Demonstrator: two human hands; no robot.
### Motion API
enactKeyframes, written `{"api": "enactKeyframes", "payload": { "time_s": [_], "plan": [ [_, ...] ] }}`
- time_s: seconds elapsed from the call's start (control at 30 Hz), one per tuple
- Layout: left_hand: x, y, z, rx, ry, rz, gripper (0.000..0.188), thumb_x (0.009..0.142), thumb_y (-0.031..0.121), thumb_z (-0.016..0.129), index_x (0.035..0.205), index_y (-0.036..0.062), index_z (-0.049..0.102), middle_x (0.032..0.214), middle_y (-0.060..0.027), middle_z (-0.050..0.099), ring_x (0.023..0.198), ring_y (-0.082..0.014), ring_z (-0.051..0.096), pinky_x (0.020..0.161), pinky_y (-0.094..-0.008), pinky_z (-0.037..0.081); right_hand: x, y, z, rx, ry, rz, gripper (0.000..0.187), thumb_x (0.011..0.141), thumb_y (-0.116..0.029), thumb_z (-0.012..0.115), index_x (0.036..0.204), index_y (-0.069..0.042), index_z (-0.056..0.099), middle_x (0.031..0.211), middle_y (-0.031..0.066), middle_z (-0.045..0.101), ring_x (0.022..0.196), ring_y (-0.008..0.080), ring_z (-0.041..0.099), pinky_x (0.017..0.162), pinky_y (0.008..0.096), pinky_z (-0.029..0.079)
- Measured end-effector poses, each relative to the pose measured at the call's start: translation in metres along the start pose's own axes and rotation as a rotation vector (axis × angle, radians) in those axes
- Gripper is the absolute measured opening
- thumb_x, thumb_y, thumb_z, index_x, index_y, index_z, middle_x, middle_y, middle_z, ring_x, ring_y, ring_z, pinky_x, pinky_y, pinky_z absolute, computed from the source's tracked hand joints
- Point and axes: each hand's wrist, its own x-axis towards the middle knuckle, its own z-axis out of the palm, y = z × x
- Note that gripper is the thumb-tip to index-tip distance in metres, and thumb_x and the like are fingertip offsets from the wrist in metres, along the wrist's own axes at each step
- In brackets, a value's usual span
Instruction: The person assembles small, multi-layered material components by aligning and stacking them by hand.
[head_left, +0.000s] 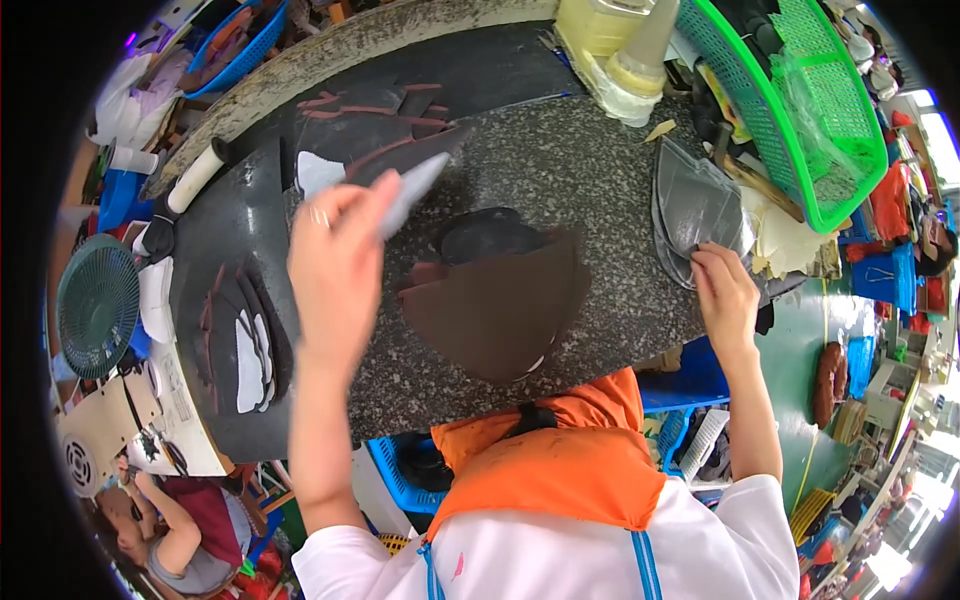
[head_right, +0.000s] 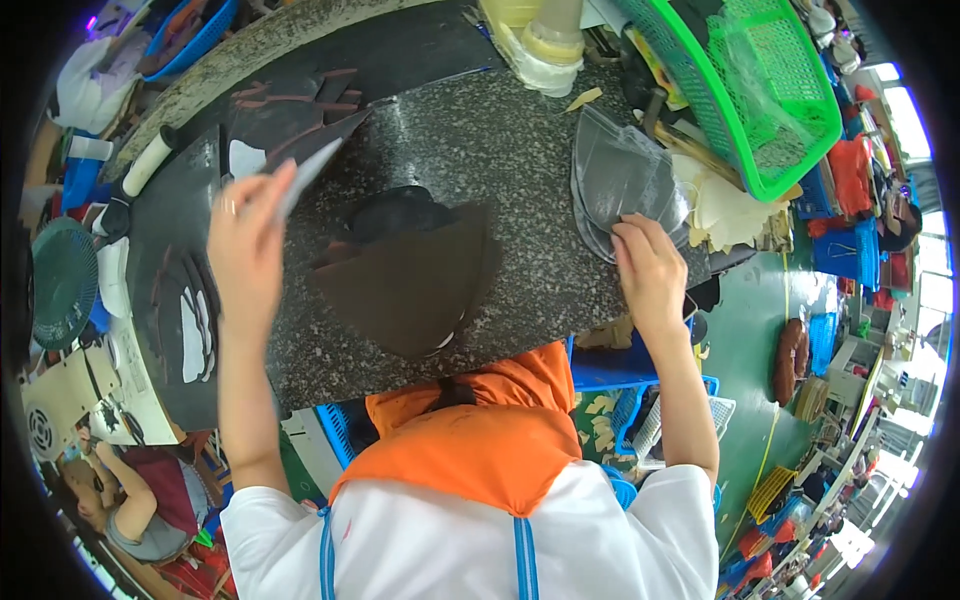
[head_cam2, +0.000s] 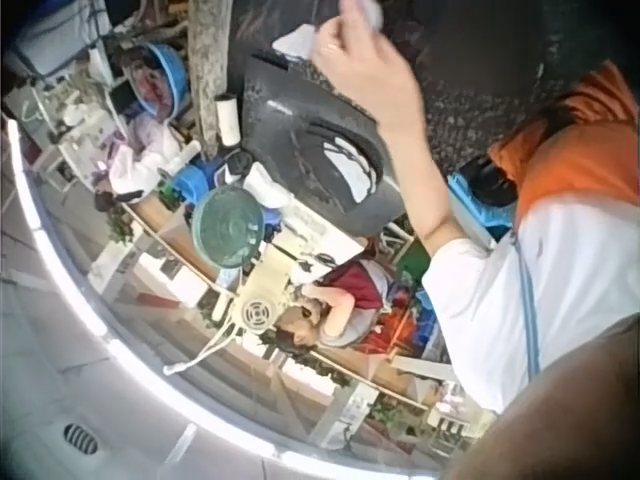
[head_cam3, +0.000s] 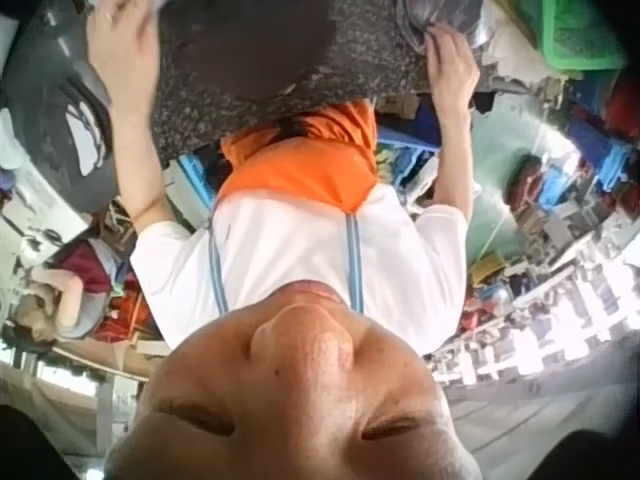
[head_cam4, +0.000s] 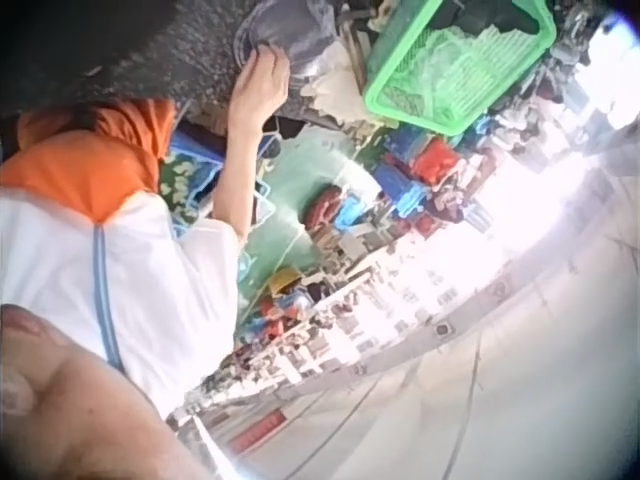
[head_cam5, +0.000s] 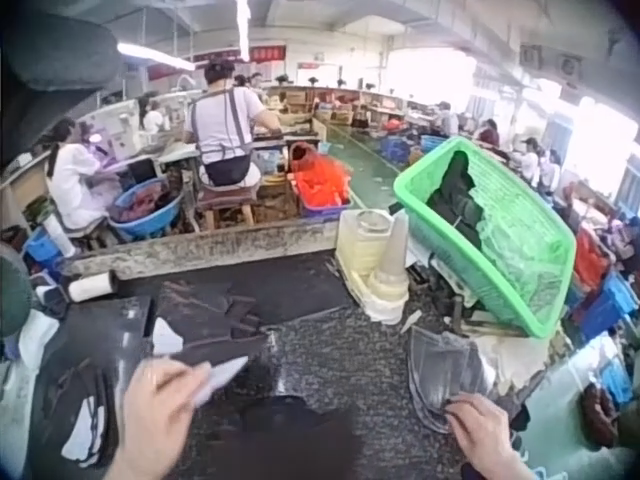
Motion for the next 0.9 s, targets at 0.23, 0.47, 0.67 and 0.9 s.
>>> {"api": "enactKeyframes", "payload": {
  "time_s": [0.23, 0.47, 0.67, 0.9],
  "plan": [
    [-0.118, 0.069, 0.051, 0.024, -0.247, 0.169, 0.040, 0.079, 0.007, 0.065, 0.118, 0.0062, 0.063, 0.130, -0.0149, 0.051, 0.122, -0.0379, 0.049, 0.104, -0.0509, 0.037, 0.017, -0.002, -0.013, 0.129, -0.105, 0.094, 0.012, 0.080, -0.002, 0.067, 0.092, -0.002, 0.070, 0.087, 0.0086, 0.067, 0.076, 0.0238, 0.063, 0.070, 0.0333, 0.050],
    [-0.085, 0.097, 0.067, -0.463, -0.089, 0.019, 0.047, 0.073, 0.006, 0.074, 0.118, 0.0024, 0.060, 0.114, -0.0116, 0.060, 0.101, -0.0299, 0.057, 0.087, -0.0399, 0.046, 0.007, -0.098, 0.034, 1.368, -0.588, 0.631, 0.007, 0.086, 0.000, 0.066, 0.092, 0.004, 0.065, 0.086, 0.0076, 0.068, 0.079, 0.0160, 0.068, 0.073, 0.0267, 0.056],
    [-0.076, 0.090, 0.061, -0.308, -0.007, 0.104, 0.031, 0.075, 0.006, 0.072, 0.105, 0.0016, 0.065, 0.093, -0.0100, 0.066, 0.084, -0.0285, 0.063, 0.079, -0.0369, 0.048, 0.014, -0.124, 0.013, 0.892, -0.521, 0.061, 0.011, 0.084, 0.000, 0.063, 0.094, 0.004, 0.064, 0.086, 0.0113, 0.067, 0.076, 0.0171, 0.066, 0.069, 0.0275, 0.053],
    [-0.076, 0.085, 0.055, -1.357, -0.282, -0.702, 0.021, 0.090, 0.004, 0.061, 0.109, -0.0044, 0.065, 0.089, -0.0077, 0.067, 0.081, -0.0169, 0.064, 0.076, -0.0292, 0.051, 0.003, -0.128, 0.021, 1.236, -0.542, 0.344, 0.007, 0.083, 0.002, 0.059, 0.089, 0.003, 0.062, 0.082, 0.0088, 0.064, 0.074, 0.0135, 0.063, 0.068, 0.0288, 0.051]
  ]
}}
